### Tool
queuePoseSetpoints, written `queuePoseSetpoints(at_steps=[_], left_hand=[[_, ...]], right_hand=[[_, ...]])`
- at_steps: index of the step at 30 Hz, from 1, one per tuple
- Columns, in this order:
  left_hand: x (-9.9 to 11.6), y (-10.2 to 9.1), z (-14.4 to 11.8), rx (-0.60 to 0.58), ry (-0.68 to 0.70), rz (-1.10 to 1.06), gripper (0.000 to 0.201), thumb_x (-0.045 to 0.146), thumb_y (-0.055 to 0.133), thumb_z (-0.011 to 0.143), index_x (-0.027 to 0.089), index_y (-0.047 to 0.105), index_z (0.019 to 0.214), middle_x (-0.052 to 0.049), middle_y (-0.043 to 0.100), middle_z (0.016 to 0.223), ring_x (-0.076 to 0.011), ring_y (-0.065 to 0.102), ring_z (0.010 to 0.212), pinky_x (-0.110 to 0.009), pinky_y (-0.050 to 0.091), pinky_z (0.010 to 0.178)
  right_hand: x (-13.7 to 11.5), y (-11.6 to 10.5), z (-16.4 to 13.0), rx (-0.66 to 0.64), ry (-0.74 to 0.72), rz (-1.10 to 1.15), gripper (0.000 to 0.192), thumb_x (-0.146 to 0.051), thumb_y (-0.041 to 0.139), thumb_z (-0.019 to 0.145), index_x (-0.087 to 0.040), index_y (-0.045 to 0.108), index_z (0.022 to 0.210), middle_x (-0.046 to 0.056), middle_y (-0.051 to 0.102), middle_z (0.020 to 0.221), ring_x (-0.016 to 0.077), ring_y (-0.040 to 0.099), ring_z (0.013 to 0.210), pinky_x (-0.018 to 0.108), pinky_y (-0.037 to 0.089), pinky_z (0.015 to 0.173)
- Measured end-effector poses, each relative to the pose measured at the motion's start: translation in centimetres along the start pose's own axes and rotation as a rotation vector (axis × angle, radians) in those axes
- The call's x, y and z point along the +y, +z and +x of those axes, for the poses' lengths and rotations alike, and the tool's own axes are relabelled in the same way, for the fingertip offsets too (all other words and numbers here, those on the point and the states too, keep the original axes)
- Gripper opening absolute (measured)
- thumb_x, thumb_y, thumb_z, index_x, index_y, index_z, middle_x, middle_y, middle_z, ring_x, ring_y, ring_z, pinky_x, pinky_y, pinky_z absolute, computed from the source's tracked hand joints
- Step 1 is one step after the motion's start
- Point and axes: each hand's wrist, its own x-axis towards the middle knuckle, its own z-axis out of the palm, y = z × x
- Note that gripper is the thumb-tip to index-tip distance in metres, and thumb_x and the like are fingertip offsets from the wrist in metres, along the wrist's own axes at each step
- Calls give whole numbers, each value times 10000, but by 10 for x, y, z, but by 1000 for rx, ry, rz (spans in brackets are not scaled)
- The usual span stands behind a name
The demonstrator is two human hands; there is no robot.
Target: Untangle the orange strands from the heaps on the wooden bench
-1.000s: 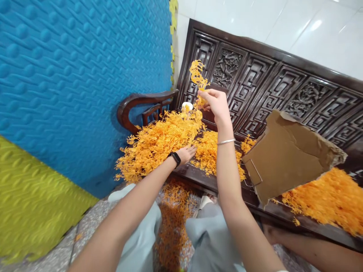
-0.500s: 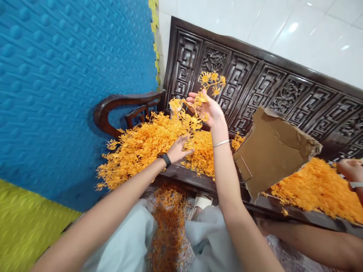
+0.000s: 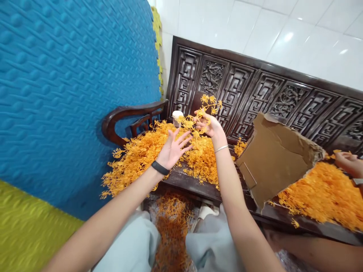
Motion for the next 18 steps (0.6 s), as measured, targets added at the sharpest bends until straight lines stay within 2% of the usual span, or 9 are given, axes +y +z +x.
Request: queuePoseSetpoints(at_steps=[3, 5, 8, 11, 15, 18], left_hand=[[-4, -3, 1, 25, -57, 45, 614, 481, 461, 822, 221, 278, 1347, -137, 406, 1385, -238, 475, 1190, -427, 394, 966], [-10, -6, 2, 63, -94, 54, 620, 444, 512, 807, 217, 274, 1333, -156, 454, 1338, -230, 543, 1113, -403, 410, 948], [-20, -11, 2, 85, -183, 52, 668, 506, 537, 764, 244, 274, 1319, -160, 535, 1235, -237, 629, 951, -409, 459, 864], [-30, -15, 2, 66, -264, 76, 664, 522, 573, 728, 246, 341, 1285, -146, 584, 1155, -238, 648, 873, -425, 473, 811], [-32, -17, 2, 188, -130, 153, 739, 295, 705, 674, 312, 322, 1306, -69, 619, 1087, -176, 639, 868, -374, 445, 839], [-27, -18, 3, 280, -16, 228, 862, 176, 737, 616, 315, 287, 1338, -12, 652, 892, -143, 635, 822, -317, 430, 823]], right_hand=[[1, -3, -3, -122, 34, -67, 275, -203, 230, 910, -150, 496, 867, -33, 539, 561, 1, 217, 287, 116, 269, 319], [2, -6, -6, -204, 23, -164, 257, -226, 266, 902, -145, 510, 884, -54, 504, 522, 0, 175, 274, 123, 226, 297], [4, -8, -12, -317, 23, -357, 229, -312, 400, 866, -131, 541, 875, -65, 462, 487, 15, 246, 277, 147, 220, 284], [6, -6, -20, -405, 112, -540, 280, -387, 515, 810, -114, 567, 844, -64, 441, 465, 27, 314, 306, 153, 229, 294], [8, -4, -23, -455, 192, -607, 324, -431, 549, 784, -119, 578, 865, -79, 408, 430, 29, 298, 304, 157, 238, 309], [8, -4, -21, -463, 174, -574, 344, -458, 530, 789, -128, 574, 872, -81, 400, 419, 32, 279, 293, 162, 235, 311]])
